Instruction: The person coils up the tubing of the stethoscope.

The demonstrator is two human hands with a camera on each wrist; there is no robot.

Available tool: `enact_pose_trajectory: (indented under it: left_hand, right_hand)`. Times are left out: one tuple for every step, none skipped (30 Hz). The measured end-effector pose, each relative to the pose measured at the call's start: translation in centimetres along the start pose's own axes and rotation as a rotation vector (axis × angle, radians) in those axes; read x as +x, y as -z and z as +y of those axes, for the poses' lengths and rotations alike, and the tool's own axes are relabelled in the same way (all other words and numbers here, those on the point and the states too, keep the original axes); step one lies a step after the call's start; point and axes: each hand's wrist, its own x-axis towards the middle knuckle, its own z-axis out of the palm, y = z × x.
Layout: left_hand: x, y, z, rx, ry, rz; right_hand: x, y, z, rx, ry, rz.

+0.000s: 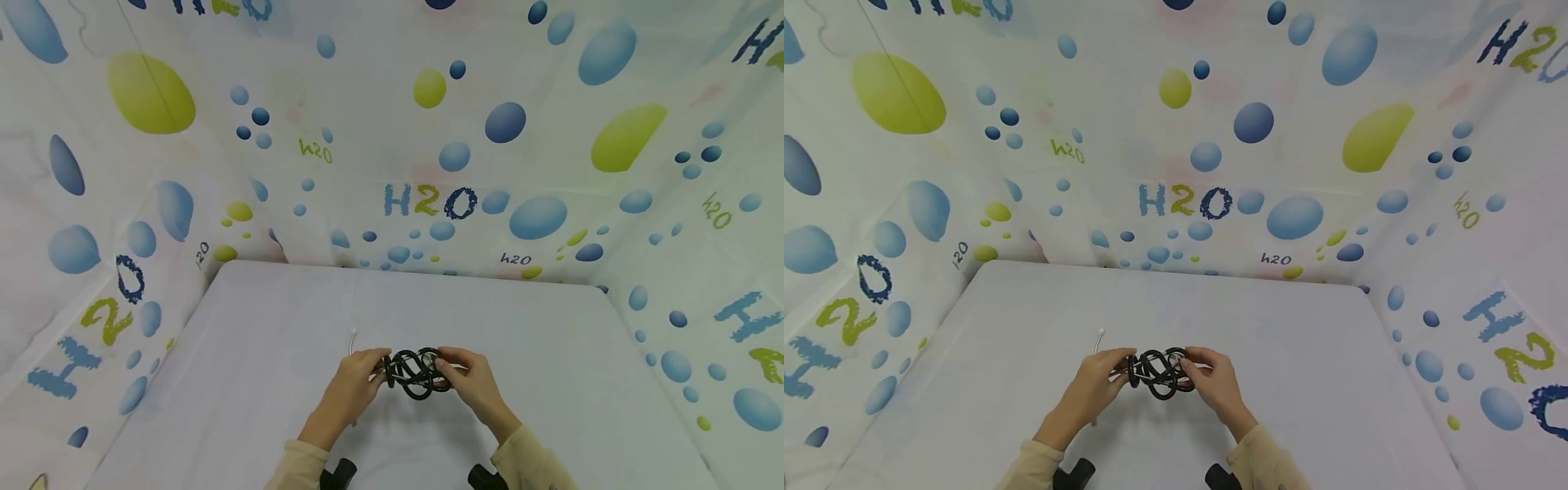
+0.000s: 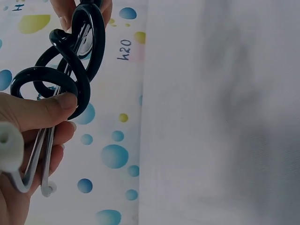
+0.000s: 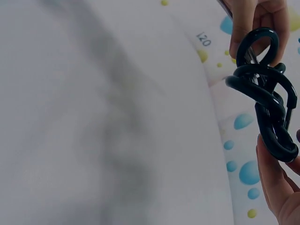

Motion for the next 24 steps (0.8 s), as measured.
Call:
enact_pose_trajectory:
  left_hand:
    - [0.0, -0.1, 0.0, 0.004, 0.013, -0.013]
    - [-0.1, -0.2, 0.0, 0.008, 0.023, -0.024]
    - [-0.1, -0.3, -0.1, 0.013, 0.027, -0.031]
    - [0.0, -0.5, -0.1, 0.018, 0.031, -0.04]
    - [0.0, -0.6, -0.2, 0.022, 0.038, -0.054]
    - [0.0, -0.8, -0.3, 0.023, 0.043, -0.069]
    - [0.0, -1.1, -0.4, 0.024, 0.046, -0.085]
    - [0.1, -1.3, -0.6, 0.028, 0.048, -0.101]
    - [0.1, -1.6, -0.8, 0.04, 0.046, -0.116]
    - [0.1, -1.9, -1.1, 0.055, 0.047, -0.134]
    - [0.1, -2.3, -1.4, 0.073, 0.047, -0.152]
    - [0.0, -2.6, -1.7, 0.089, 0.045, -0.168]
    - [0.0, -3.1, -2.0, 0.114, 0.044, -0.185]
    - [0.0, -3.5, -2.3, 0.135, 0.045, -0.2]
    - [-0.1, -3.9, -2.7, 0.149, 0.047, -0.216]
    - [-0.2, -4.3, -3.0, 0.161, 0.047, -0.231]
    - [-0.4, -4.8, -3.3, 0.167, 0.047, -0.245]
    - [-0.6, -5.2, -3.6, 0.17, 0.048, -0.26]
    - [-0.7, -5.6, -3.9, 0.175, 0.047, -0.272]
    - [-1.0, -5.9, -4.1, 0.17, 0.05, -0.283]
    - [-1.2, -6.2, -4.3, 0.168, 0.053, -0.292]
    - [-1.4, -6.4, -4.5, 0.163, 0.057, -0.297]
    - [-1.6, -6.6, -4.6, 0.152, 0.068, -0.302]
    - [-1.8, -6.7, -4.7, 0.144, 0.076, -0.302]
  right_hand:
    - [0.0, 0.1, 0.1, -0.002, 0.003, -0.007]
    - [-0.1, 0.1, 0.1, -0.007, 0.008, -0.012]
    - [-0.1, 0.1, 0.2, -0.008, 0.007, -0.012]
    - [-0.1, 0.2, 0.2, -0.013, 0.007, -0.011]
    - [-0.1, 0.2, 0.3, -0.015, 0.004, -0.009]
    - [-0.1, 0.2, 0.5, -0.023, 0.006, -0.007]
    - [-0.1, 0.2, 0.7, -0.034, 0.007, -0.004]
    - [0.0, 0.2, 1.0, -0.045, 0.007, 0.001]
    - [0.1, 0.2, 1.4, -0.059, 0.008, 0.008]
    - [0.3, 0.2, 1.9, -0.08, 0.008, 0.016]
    - [0.5, 0.1, 2.4, -0.098, 0.009, 0.026]
    - [0.7, 0.1, 2.9, -0.128, 0.015, 0.039]
    - [0.9, 0.0, 3.4, -0.158, 0.024, 0.049]
    - [1.2, 0.0, 4.0, -0.194, 0.038, 0.057]
    - [1.3, -0.1, 4.5, -0.234, 0.052, 0.065]
    - [1.4, -0.2, 5.0, -0.274, 0.065, 0.067]
    - [1.5, -0.3, 5.5, -0.315, 0.082, 0.067]
    - [1.5, -0.5, 6.0, -0.357, 0.094, 0.064]
    - [1.5, -0.6, 6.5, -0.392, 0.106, 0.056]
    - [1.5, -0.7, 6.8, -0.42, 0.117, 0.046]
    - [1.5, -0.9, 7.2, -0.439, 0.118, 0.038]
    - [1.5, -1.0, 7.5, -0.453, 0.117, 0.031]
    - [1.5, -1.1, 7.7, -0.46, 0.112, 0.025]
    - [1.5, -1.2, 7.9, -0.462, 0.104, 0.021]
